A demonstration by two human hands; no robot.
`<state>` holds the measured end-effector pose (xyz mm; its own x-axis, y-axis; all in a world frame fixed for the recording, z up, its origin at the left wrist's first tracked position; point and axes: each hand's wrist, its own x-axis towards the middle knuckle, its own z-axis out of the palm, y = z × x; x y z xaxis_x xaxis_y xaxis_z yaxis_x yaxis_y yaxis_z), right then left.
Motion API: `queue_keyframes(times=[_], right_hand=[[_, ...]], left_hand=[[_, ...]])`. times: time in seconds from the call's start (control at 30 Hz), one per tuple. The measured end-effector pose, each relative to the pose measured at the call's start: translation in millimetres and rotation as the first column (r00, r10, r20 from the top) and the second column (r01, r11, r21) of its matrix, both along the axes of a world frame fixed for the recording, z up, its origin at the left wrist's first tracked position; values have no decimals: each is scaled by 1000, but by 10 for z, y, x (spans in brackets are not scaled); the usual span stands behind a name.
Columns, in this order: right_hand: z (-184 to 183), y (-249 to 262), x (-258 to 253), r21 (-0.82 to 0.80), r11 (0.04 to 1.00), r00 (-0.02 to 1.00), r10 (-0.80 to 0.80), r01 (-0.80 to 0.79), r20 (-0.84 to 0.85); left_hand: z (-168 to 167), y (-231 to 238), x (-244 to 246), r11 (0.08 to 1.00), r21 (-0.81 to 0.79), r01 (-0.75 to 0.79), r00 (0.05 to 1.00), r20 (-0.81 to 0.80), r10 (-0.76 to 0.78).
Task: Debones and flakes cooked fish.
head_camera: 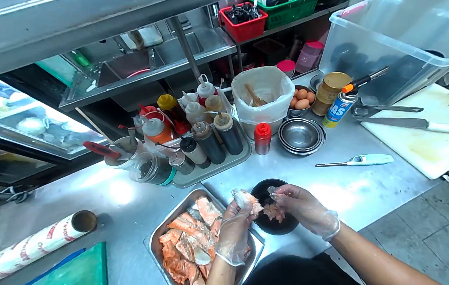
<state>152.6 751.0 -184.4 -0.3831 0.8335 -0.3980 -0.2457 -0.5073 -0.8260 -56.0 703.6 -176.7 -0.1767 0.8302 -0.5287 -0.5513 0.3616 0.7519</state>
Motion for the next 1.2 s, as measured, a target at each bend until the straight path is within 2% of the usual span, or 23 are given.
queue_keyframes(times=[0.13, 0.23, 0.37, 0.5, 0.63, 1.0, 1.2], right_hand=[[8, -45, -130, -41, 992, 990, 118, -121, -73], [-26, -114, -285, -50, 994, 990, 95, -101, -107], [-47, -103, -250, -37, 993, 980, 105, -113, -170], [-97, -78, -164, 1, 995, 989, 104, -105, -103], [-106, -57, -120, 26, 996, 996, 81, -80, -42], [-75, -21, -148, 77, 997, 999, 15, -18, 41], [-129, -24, -107, 65, 998, 995, -1, -6, 101]], left_hand=[[43, 3, 101, 1000, 11, -18, 998, 68, 17], [24, -22, 177, 999, 33, -23, 991, 136, 18], [-70, -45, 67, 996, 48, -76, 970, 236, 63], [-74, -61, -101, 984, 8, -177, 956, 239, 170], [-72, -62, -191, 977, -11, -213, 955, 211, 211], [-87, -52, -16, 993, -38, -111, 957, 265, 117], [-97, -32, -18, 990, -64, -126, 956, 257, 139]])
